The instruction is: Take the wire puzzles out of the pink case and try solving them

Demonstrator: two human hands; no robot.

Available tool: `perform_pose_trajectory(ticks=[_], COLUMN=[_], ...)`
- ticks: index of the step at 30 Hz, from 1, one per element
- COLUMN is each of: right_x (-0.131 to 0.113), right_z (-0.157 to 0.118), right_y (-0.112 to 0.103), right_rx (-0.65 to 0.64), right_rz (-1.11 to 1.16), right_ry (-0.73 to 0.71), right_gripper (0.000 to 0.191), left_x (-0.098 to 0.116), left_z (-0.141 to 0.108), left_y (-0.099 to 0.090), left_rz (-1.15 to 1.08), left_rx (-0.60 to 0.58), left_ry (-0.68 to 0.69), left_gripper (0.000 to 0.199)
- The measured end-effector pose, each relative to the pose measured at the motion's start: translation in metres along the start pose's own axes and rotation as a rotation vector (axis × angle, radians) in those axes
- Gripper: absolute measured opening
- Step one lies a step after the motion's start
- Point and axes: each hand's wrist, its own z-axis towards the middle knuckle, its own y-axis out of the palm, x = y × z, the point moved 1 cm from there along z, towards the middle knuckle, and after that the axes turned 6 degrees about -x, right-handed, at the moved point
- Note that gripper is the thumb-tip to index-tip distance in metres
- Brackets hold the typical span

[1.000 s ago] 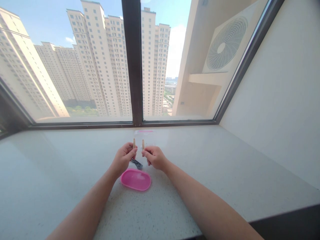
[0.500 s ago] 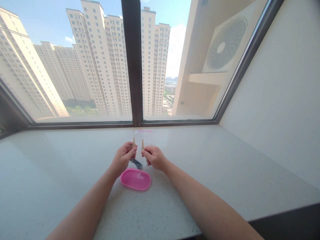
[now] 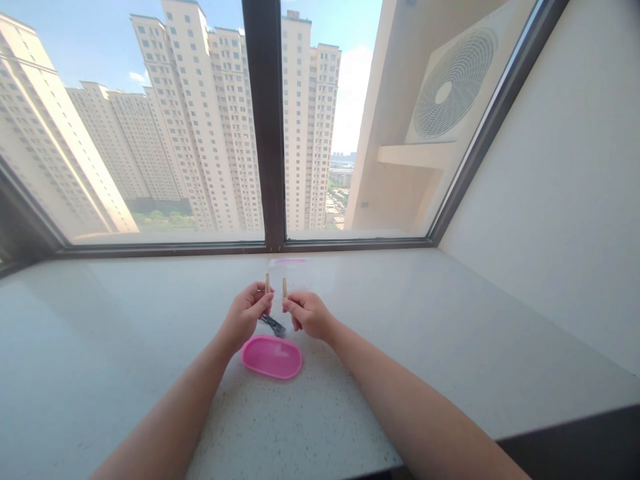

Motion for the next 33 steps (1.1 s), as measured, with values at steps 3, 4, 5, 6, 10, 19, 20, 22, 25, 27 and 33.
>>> perform_pose_trajectory(ticks=[3, 4, 5, 6, 10, 19, 20, 22, 25, 27, 33], right_x=[0.000, 0.000, 0.000, 0.000, 0.000, -0.001, 0.000, 0.003, 0.009, 0.010, 0.003], right_z=[0.000, 0.000, 0.000, 0.000, -0.001, -0.002, -0.001, 0.001, 0.003, 0.004, 0.002], right_y=[0.000, 0.001, 0.001, 0.001, 0.001, 0.004, 0.004, 0.005, 0.006, 0.007, 0.000], right_rx=[0.010, 0.009, 0.008, 0.006, 0.021, -0.083, -0.110, -0.148, -0.145, -0.135, 0.034], right_rz=[0.004, 0.006, 0.008, 0.010, 0.019, 0.033, 0.033, 0.021, -0.023, -0.039, -0.175], right_ry=[-0.003, -0.006, -0.008, -0.008, -0.013, -0.076, -0.067, -0.033, 0.011, 0.011, -0.076], right_gripper=[0.022, 0.022, 0.022, 0.022, 0.023, 0.027, 0.028, 0.027, 0.026, 0.029, 0.025], left_x=[0.000, 0.001, 0.001, 0.001, 0.001, -0.005, -0.004, -0.003, 0.000, 0.000, -0.005], left_z=[0.000, 0.000, -0.001, -0.001, 0.000, 0.001, 0.001, 0.001, 0.000, -0.001, 0.000], left_y=[0.000, 0.000, 0.000, 0.000, 0.001, 0.009, 0.009, 0.009, 0.009, 0.009, 0.004], left_rz=[-0.013, -0.016, -0.017, -0.017, -0.014, -0.061, -0.056, -0.038, -0.004, 0.010, 0.106], left_rx=[-0.016, -0.023, -0.029, -0.033, -0.032, -0.110, -0.112, -0.111, -0.127, -0.142, -0.109], left_ry=[-0.013, -0.012, -0.008, -0.003, -0.005, -0.057, -0.059, -0.052, -0.038, -0.035, 0.008], left_gripper=[0.021, 0.021, 0.020, 0.020, 0.022, 0.028, 0.029, 0.030, 0.032, 0.030, 0.026])
